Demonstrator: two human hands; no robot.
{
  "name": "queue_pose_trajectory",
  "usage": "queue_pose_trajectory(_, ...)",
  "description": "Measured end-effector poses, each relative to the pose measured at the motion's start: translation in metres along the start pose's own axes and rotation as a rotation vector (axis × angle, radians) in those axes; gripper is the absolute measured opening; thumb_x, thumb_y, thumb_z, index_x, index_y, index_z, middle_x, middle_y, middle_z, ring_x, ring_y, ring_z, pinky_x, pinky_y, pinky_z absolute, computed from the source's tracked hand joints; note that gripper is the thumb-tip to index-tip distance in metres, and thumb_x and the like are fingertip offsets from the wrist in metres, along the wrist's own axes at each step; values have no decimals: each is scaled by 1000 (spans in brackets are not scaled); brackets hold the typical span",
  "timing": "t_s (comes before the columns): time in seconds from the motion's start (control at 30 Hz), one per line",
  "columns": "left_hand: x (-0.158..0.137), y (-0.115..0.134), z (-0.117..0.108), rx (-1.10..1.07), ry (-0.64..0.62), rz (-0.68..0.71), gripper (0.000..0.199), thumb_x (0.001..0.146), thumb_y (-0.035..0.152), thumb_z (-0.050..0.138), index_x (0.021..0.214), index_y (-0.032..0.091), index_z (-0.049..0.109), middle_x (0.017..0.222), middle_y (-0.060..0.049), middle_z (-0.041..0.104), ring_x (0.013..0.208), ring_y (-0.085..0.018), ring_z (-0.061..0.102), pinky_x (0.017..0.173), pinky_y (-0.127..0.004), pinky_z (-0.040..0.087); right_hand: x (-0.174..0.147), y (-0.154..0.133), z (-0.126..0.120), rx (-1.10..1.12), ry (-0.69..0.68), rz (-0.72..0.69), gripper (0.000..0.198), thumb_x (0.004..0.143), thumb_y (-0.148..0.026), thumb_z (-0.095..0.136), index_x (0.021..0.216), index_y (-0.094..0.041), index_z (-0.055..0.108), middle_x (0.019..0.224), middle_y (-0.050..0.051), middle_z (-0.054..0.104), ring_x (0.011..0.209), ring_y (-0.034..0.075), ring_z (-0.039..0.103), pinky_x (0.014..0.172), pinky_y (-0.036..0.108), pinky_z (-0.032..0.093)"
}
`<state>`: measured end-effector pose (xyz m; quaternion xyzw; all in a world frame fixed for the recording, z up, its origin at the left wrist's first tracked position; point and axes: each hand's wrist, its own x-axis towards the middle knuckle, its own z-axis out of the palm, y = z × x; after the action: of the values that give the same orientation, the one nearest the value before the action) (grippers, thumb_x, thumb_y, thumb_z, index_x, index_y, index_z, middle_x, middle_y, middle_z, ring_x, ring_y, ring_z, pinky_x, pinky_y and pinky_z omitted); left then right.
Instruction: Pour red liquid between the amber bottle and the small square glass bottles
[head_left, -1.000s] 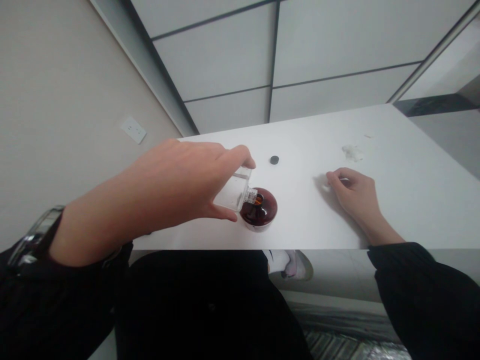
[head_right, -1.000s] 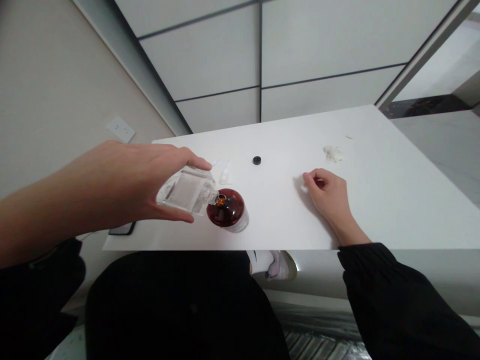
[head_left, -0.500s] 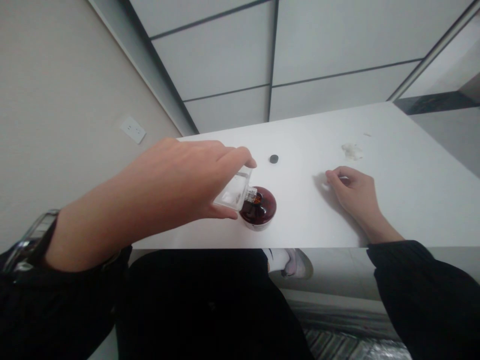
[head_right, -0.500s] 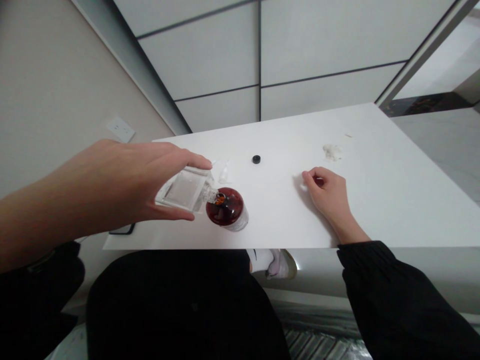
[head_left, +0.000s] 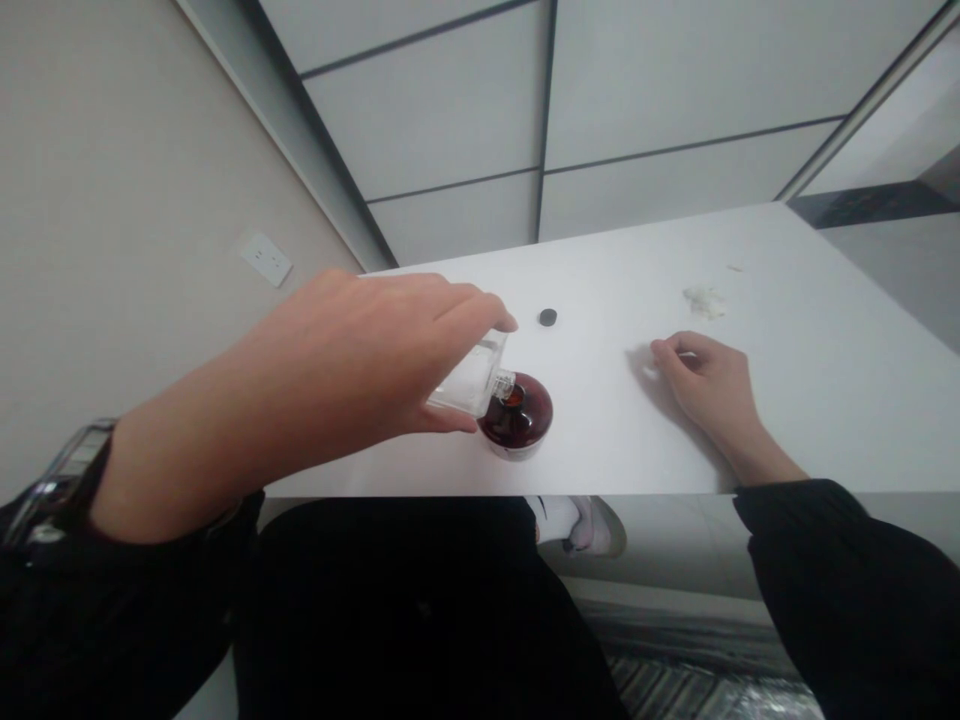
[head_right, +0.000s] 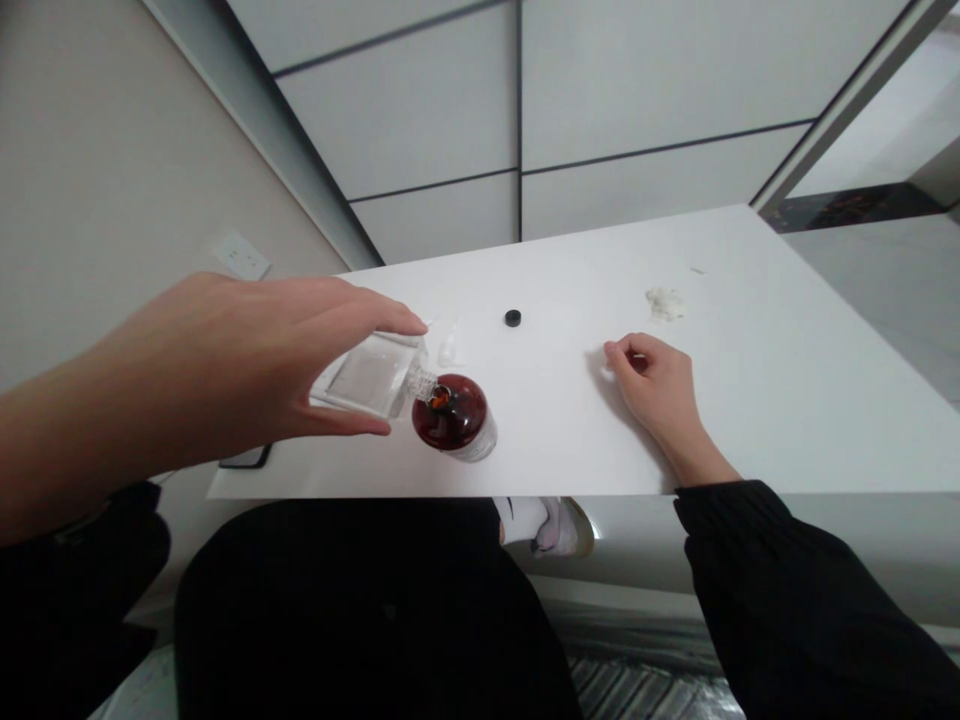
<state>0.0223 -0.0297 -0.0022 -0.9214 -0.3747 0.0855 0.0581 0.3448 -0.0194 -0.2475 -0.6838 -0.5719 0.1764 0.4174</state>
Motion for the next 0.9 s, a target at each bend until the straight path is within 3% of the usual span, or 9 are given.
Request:
queue_pose_trajectory(0.2, 2, 5, -5, 129, -44, 13, 44, 98, 35, 65, 141, 26, 63, 135, -9, 75, 114, -34, 74, 80, -41, 59, 0, 1, 0, -2, -6, 6, 34, 87, -54, 58, 65, -28, 56, 64, 4, 64, 66, 26, 62, 69, 41, 47)
queue_pose_trajectory(0.33, 2, 6, -7, 143, -57, 15, 49, 95, 39, 70, 142, 27, 62, 136, -9, 75, 114, -35, 74, 83, -41, 60, 1, 0, -1, 2, -7, 23, 30, 86, -50, 58, 66, -28, 56, 66, 5, 65, 67, 27, 63, 70, 43, 47)
queue_pose_trajectory(0.57, -2, 6, -8, 163, -48, 31, 41, 100, 34, 61, 140, 24, 62, 132, -11, 74, 108, -34, 74, 88, -44, 60, 2, 1, -2, -15, -23, 26, 32, 87, -51, 57, 66, -27, 56, 66, 4, 64, 69, 27, 63, 72, 42, 47)
queue_pose_trajectory(0.8, -5, 5, -7, 162, 7, 90, 38, 98, 35, 65, 134, 23, 63, 131, -12, 75, 103, -33, 75, 75, -40, 60, 3, 1, -1, -19, -22, 31, 31, 86, -51, 57, 66, -27, 56, 66, 5, 64, 68, 27, 63, 71, 42, 47)
queue_pose_trajectory(0.9, -4, 3, -3, 135, 15, 61, 39, 96, 42, 68, 133, 27, 65, 131, -9, 75, 103, -32, 75, 78, -40, 60, 2, 1, -1, -20, -21, 27, 32, 87, -52, 57, 65, -28, 55, 66, 5, 64, 68, 27, 62, 72, 43, 47)
